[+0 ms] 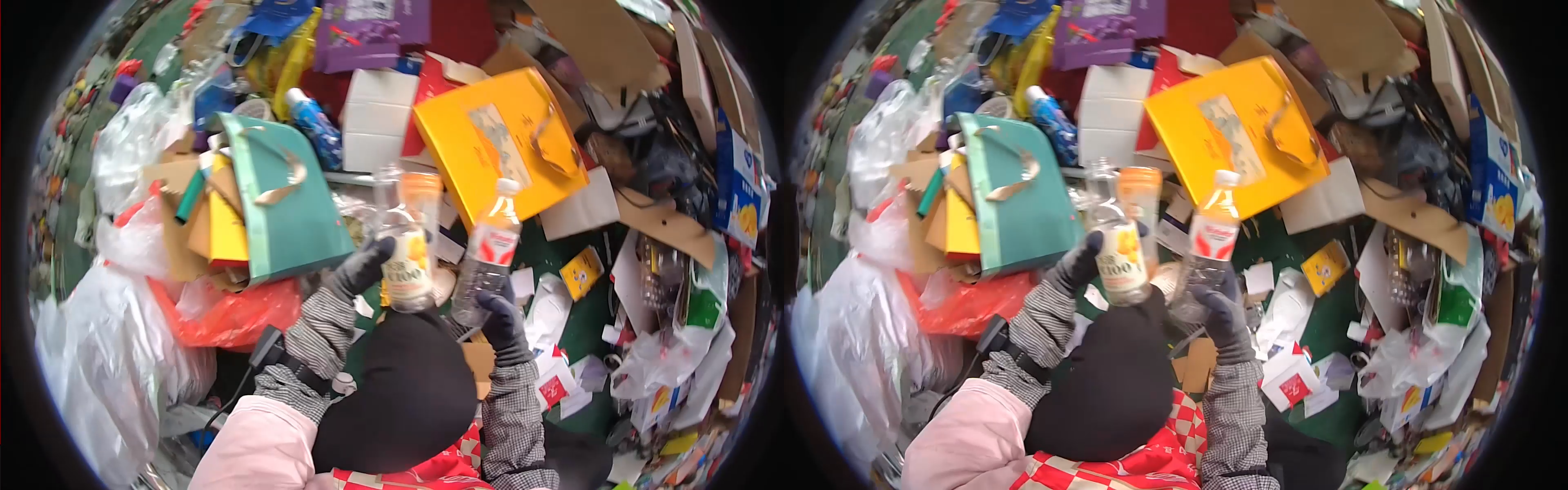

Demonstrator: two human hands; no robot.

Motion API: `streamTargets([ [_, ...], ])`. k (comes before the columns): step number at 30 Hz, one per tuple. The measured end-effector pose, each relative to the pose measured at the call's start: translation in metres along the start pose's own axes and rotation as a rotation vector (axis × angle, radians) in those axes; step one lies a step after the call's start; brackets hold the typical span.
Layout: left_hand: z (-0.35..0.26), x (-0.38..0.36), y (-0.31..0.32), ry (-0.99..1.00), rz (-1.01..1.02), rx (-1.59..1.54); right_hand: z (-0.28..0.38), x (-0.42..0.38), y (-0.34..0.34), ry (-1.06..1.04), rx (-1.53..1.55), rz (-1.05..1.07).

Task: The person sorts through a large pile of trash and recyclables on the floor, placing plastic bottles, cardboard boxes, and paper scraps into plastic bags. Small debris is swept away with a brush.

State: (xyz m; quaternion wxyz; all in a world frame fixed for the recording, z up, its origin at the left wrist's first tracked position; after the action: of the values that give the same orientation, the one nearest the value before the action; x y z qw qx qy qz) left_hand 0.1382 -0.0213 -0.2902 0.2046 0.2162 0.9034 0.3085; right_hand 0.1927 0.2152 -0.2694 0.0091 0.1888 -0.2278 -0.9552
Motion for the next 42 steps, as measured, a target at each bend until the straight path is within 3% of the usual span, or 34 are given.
streamTargets([
  [2,-0.023,-0.017,0.03,0.006,0.135,-0.089,0.019,-0.01,0.001,-0.386,-0.813,0.083],
  [3,-0.051,-0.032,0.068,0.129,0.074,0.133,0.029,-0.018,0.0,-0.606,-1.155,0.017],
  [4,-0.073,-0.044,0.098,0.124,0.064,0.076,0.051,-0.026,0.025,-0.335,-0.47,0.108],
  [5,-0.1,-0.062,0.124,0.229,0.092,0.209,0.074,-0.033,0.049,-0.125,0.248,0.049],
  [6,-0.106,-0.061,0.128,0.458,0.002,0.685,0.077,-0.033,0.045,-0.222,0.129,0.12],
  [7,-0.131,-0.092,0.149,0.556,-0.007,0.726,0.079,-0.032,0.041,-0.326,0.018,0.181],
  [10,-0.162,-0.168,0.196,0.943,-0.125,0.835,0.127,-0.083,0.088,-0.259,0.117,0.344],
  [13,-0.186,-0.273,0.216,1.256,-0.293,1.045,0.096,-0.079,0.093,-0.537,-0.069,0.25],
  [14,-0.192,-0.314,0.223,1.301,-0.35,1.092,0.1,-0.092,0.132,-0.563,-0.023,0.36],
  [17,-0.205,-0.434,0.225,1.369,-0.615,1.113,0.126,-0.183,0.316,-0.268,0.168,1.15],
  [20,-0.221,-0.545,0.205,1.387,-0.995,1.055,0.143,-0.269,0.467,-0.028,0.024,1.484],
  [22,-0.24,-0.609,0.186,1.359,-1.219,0.985,0.138,-0.306,0.533,-0.118,-0.194,1.602],
  [23,-0.25,-0.637,0.175,1.325,-1.297,0.956,0.133,-0.317,0.556,-0.265,-0.316,1.584],
  [24,-0.258,-0.661,0.163,1.276,-1.349,0.933,0.127,-0.324,0.573,-0.474,-0.45,1.503],
  [26,-0.264,-0.69,0.141,1.103,-1.399,0.94,0.11,-0.319,0.575,-0.957,-0.731,1.129],
  [28,-0.26,-0.7,0.119,0.864,-1.454,1.031,0.089,-0.307,0.564,-1.251,-0.958,0.737],
  [30,-0.249,-0.704,0.093,0.577,-1.597,1.146,0.075,-0.291,0.553,-1.245,-1.096,0.557],
  [31,-0.243,-0.725,0.057,0.491,-1.629,1.818,0.074,-0.283,0.551,-1.189,-1.104,0.543],
  [32,-0.235,-0.742,0.026,0.352,-1.533,2.507,0.077,-0.275,0.551,-1.097,-1.159,0.522],
  [34,-0.235,-0.727,0.052,0.508,-1.67,2.2,0.077,-0.252,0.555,-0.775,-0.945,0.62],
  [35,-0.234,-0.717,0.072,0.577,-1.729,2.04,0.077,-0.244,0.558,-0.412,-0.598,0.851],
  [36,-0.232,-0.709,0.091,0.674,-1.769,2.002,0.08,-0.24,0.556,-0.213,-0.755,0.816],
  [38,-0.225,-0.688,0.132,0.858,-1.796,1.926,0.069,-0.227,0.552,-0.047,-0.498,0.96],
  [39,-0.218,-0.669,0.156,0.883,-1.709,1.944,0.071,-0.224,0.556,-0.092,-0.203,1.022],
  [40,-0.208,-0.65,0.176,0.907,-1.602,1.954,0.086,-0.218,0.566,-0.223,-0.175,1.098],
  [41,-0.2,-0.633,0.19,0.762,-1.564,2.184,0.101,-0.211,0.576,-0.353,-0.138,1.169],
  [42,-0.193,-0.616,0.195,0.621,-1.513,2.413,0.115,-0.221,0.582,-0.569,-0.251,1.1],
])
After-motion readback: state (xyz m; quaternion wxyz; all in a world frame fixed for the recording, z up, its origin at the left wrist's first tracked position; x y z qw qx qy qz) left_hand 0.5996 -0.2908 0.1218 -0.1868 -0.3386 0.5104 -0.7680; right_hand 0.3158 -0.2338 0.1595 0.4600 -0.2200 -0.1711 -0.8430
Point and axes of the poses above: each hand's wrist, its own x-axis towards the middle knuckle, its own y-axis out of the palm, z = x × y, the point moved 2 cm from there along x, towards the middle knuckle, and after that the axes turned 3 degrees about x, right-handed, at the moved point
